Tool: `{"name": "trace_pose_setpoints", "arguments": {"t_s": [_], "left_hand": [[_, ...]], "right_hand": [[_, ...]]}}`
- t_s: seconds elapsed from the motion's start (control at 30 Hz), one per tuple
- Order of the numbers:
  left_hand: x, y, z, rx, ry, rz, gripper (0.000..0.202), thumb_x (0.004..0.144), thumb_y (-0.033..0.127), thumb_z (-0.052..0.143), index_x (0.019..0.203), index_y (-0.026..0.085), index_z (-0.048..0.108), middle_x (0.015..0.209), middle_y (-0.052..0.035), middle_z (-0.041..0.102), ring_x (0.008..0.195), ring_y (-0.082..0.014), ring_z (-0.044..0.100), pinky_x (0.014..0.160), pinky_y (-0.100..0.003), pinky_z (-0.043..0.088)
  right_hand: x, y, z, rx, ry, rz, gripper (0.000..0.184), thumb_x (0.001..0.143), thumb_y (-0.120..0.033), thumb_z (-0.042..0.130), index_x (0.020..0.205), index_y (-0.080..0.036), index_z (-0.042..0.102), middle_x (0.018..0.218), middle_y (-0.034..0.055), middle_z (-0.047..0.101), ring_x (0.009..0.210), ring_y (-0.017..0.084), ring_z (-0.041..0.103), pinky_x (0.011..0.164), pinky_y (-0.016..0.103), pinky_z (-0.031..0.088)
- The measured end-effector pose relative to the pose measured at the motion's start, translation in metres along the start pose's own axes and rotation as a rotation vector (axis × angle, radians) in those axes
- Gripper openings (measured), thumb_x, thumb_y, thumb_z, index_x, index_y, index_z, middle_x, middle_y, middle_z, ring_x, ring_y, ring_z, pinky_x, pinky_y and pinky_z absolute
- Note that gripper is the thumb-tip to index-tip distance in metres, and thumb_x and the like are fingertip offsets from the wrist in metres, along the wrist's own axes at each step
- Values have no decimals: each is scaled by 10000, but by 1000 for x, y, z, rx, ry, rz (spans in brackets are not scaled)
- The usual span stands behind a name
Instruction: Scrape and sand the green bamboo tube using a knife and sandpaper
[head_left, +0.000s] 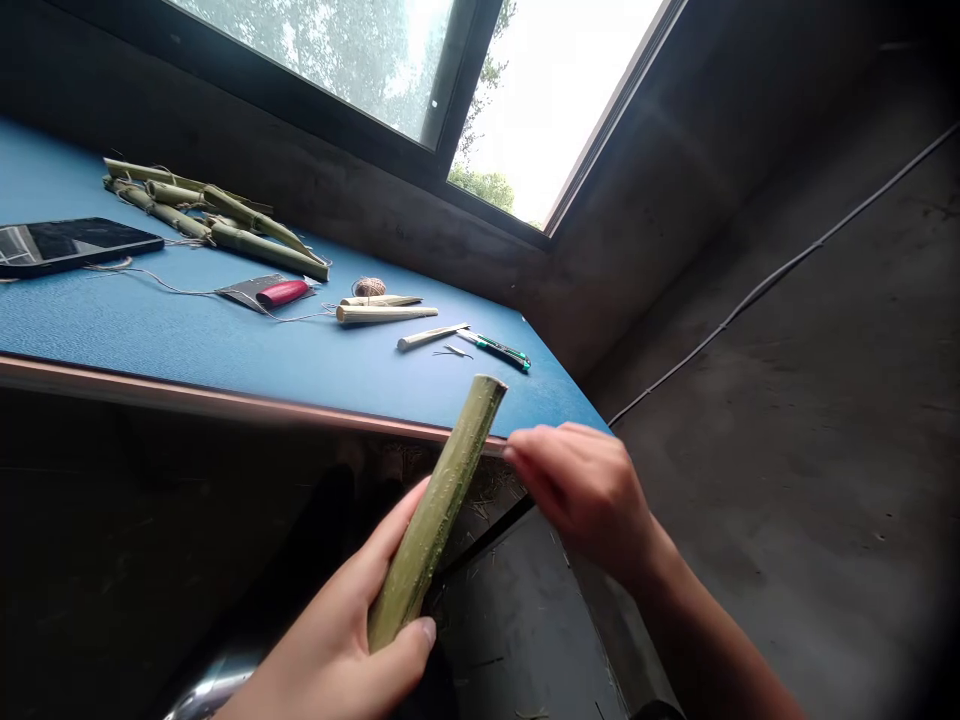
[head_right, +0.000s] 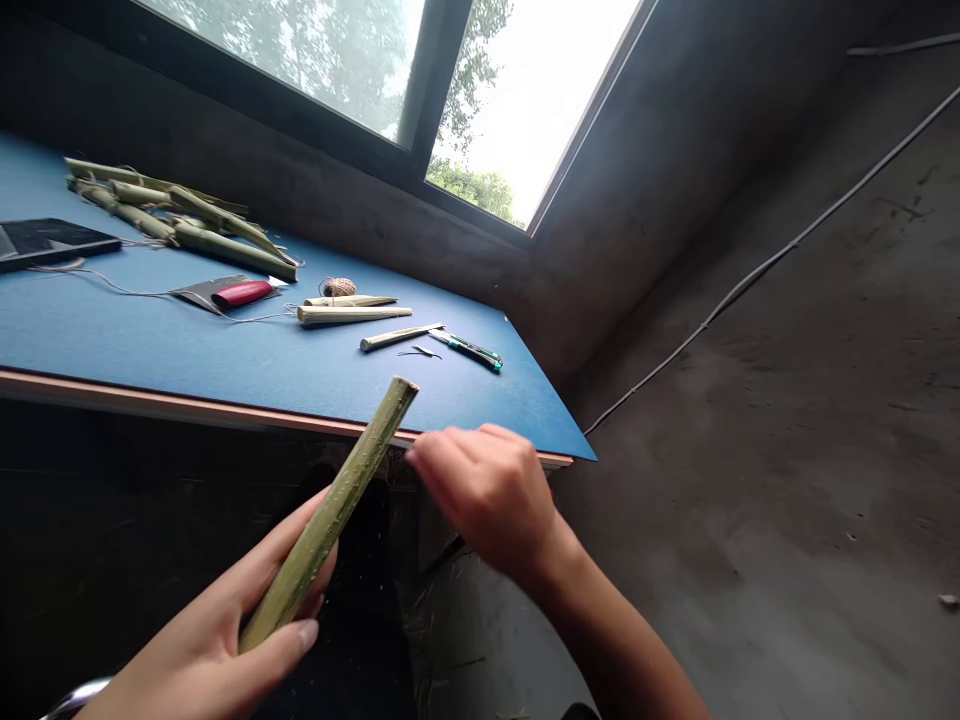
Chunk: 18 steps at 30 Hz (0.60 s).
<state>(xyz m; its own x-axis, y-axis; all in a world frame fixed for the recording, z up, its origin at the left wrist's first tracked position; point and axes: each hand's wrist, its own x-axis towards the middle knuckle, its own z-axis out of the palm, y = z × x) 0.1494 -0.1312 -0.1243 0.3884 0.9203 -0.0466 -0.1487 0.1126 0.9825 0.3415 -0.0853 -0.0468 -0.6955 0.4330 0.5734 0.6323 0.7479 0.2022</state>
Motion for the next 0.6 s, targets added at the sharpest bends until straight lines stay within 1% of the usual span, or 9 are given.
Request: {"name": "trace_pose_setpoints", "arguments": {"t_s": [0.1, 0.17, 0.27, 0.33, 0.4, 0.43, 0.47, 0.53, 0.6], "left_hand": [[0, 0, -1, 20, -63, 11, 704, 758, 200, 586, 1406, 293, 324, 1402, -23, 415, 1323, -276, 311, 1132, -420, 198], [-1, 2, -1, 7, -51, -4, 702, 753, 206, 591, 1400, 293, 336, 1355, -30, 451, 1295, -274, 343, 1117, -402, 234], [-3, 8, -1, -81, -12, -41, 691, 737, 212, 628, 1375, 303, 376, 1140, -30, 557, 1155, -236, 468, 996, -304, 392], [-2, 11, -1, -204, -62, -64, 710, 732, 240, 664, 1367, 339, 362, 910, 6, 562, 885, -163, 571, 748, -200, 486], [-1, 12, 0, -373, -146, -80, 671, 759, 323, 661, 1350, 375, 349, 761, 47, 488, 575, -71, 510, 507, -136, 416], [1, 12, 1, -461, -179, -82, 606, 786, 376, 631, 1330, 385, 365, 729, 60, 454, 481, -39, 443, 444, -128, 362], [2, 11, 2, -543, -202, -77, 527, 812, 419, 590, 1301, 387, 396, 717, 65, 433, 427, -18, 390, 413, -128, 325], [4, 12, 4, -662, -224, -55, 408, 845, 456, 530, 1238, 371, 465, 727, 60, 423, 403, -6, 356, 400, -136, 308], [4, 13, 6, -717, -244, -40, 405, 834, 447, 553, 1222, 351, 490, 751, 46, 438, 437, -15, 374, 421, -141, 324]], "right_hand": [[0, -6, 0, 69, -143, -125, 265, 917, -158, 411, 681, -158, 531, 524, -33, 468, 476, 86, 357, 521, 243, 266], [-1, -1, 1, 58, -119, -113, 259, 920, -166, 412, 697, -159, 544, 530, -33, 482, 477, 84, 381, 523, 239, 272], [-4, 24, 0, -111, 32, 93, 204, 913, -192, 453, 753, -158, 576, 589, -17, 547, 517, 82, 461, 543, 223, 296], [-8, 41, 0, -190, 70, 250, 208, 911, -225, 465, 749, -160, 578, 601, -12, 559, 516, 84, 478, 536, 216, 303], [-12, 49, 1, -172, 61, 337, 220, 913, -251, 458, 749, -166, 578, 601, -13, 559, 510, 86, 482, 528, 212, 311], [-14, 49, 2, -146, 54, 346, 219, 914, -253, 454, 755, -168, 578, 606, -12, 565, 515, 88, 490, 531, 210, 319], [-15, 48, 4, -120, 46, 341, 216, 914, -251, 451, 762, -169, 579, 617, -10, 573, 525, 91, 501, 538, 209, 327], [-18, 42, 9, -78, 29, 315, 208, 915, -241, 448, 770, -170, 580, 638, -5, 591, 545, 95, 522, 552, 209, 342], [-19, 38, 14, -55, 24, 296, 198, 912, -229, 450, 774, -170, 579, 648, -4, 600, 552, 97, 534, 557, 210, 353]]}}
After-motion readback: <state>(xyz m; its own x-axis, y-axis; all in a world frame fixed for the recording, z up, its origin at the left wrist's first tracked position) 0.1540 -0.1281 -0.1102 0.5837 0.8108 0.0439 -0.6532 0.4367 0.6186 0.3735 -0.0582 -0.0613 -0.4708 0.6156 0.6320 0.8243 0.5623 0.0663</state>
